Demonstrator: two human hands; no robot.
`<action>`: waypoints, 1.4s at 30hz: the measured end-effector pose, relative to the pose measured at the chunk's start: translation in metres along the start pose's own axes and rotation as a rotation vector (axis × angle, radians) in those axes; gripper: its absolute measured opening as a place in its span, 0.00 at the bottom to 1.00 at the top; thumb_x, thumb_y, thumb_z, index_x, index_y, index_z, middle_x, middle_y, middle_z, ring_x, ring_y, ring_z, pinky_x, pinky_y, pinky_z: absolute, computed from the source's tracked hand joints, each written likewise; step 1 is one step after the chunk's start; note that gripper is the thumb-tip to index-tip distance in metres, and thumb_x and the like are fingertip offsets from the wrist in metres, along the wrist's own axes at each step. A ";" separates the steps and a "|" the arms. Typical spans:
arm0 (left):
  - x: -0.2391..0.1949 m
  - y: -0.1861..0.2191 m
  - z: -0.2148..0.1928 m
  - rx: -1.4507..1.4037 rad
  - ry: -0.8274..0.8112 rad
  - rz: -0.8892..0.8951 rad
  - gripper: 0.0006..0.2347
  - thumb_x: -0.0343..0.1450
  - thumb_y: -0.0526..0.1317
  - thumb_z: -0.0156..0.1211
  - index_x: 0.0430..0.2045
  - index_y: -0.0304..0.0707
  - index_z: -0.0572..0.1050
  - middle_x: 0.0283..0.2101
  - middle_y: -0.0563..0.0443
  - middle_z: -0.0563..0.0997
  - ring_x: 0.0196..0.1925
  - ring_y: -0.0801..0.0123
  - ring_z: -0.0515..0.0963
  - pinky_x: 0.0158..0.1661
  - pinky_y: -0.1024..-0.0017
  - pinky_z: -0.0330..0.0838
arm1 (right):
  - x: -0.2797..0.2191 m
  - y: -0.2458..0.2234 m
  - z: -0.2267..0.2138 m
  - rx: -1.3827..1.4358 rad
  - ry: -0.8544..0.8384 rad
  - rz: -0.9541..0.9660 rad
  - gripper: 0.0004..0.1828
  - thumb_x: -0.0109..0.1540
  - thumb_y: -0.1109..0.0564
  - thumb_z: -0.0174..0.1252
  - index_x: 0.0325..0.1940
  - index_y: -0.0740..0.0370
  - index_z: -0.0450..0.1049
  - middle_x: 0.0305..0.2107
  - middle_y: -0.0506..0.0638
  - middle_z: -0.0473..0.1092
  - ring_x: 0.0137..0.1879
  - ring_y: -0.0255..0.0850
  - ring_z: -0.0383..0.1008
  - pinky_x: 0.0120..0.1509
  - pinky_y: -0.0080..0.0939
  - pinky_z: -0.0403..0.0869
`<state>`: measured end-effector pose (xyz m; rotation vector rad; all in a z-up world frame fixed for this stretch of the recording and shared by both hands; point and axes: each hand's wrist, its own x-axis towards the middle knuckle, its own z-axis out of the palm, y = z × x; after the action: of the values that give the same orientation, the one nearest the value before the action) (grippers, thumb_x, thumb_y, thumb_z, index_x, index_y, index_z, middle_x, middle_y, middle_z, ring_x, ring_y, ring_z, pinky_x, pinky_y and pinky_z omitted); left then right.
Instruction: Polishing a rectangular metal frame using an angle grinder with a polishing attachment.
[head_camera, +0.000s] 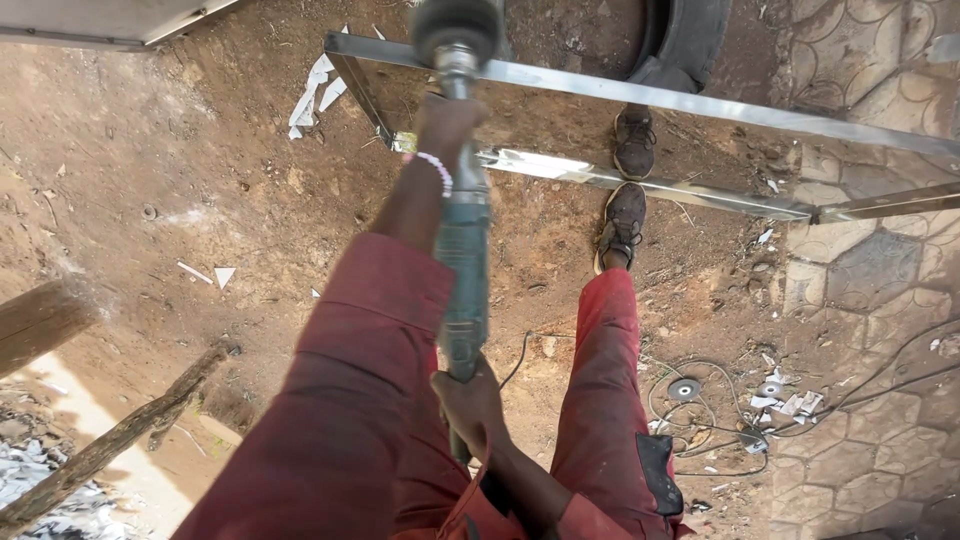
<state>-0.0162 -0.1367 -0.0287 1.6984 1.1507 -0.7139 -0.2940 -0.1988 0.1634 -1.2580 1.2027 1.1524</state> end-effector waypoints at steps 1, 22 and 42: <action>-0.002 0.003 -0.016 0.004 0.001 -0.002 0.19 0.54 0.37 0.69 0.39 0.40 0.79 0.36 0.52 0.85 0.30 0.71 0.85 0.29 0.72 0.81 | 0.000 -0.002 0.004 0.002 -0.002 0.003 0.11 0.57 0.62 0.58 0.44 0.58 0.68 0.16 0.49 0.65 0.18 0.37 0.64 0.22 0.40 0.65; -0.038 0.008 -0.012 -0.027 -0.173 -0.076 0.22 0.61 0.35 0.64 0.50 0.38 0.68 0.38 0.47 0.81 0.25 0.67 0.80 0.25 0.70 0.75 | 0.002 0.020 0.011 0.039 0.158 -0.036 0.09 0.54 0.62 0.60 0.29 0.59 0.65 0.11 0.52 0.63 0.15 0.39 0.60 0.21 0.42 0.63; -0.028 0.001 0.028 -0.052 -0.093 -0.024 0.17 0.55 0.34 0.62 0.37 0.30 0.79 0.35 0.45 0.83 0.29 0.63 0.85 0.21 0.70 0.81 | 0.014 0.036 -0.021 0.079 0.103 -0.070 0.11 0.55 0.61 0.61 0.34 0.58 0.64 0.14 0.50 0.62 0.15 0.38 0.61 0.20 0.42 0.61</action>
<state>-0.0250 -0.1730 -0.0162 1.5938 1.1172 -0.7634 -0.3291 -0.2204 0.1486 -1.3022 1.2577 0.9903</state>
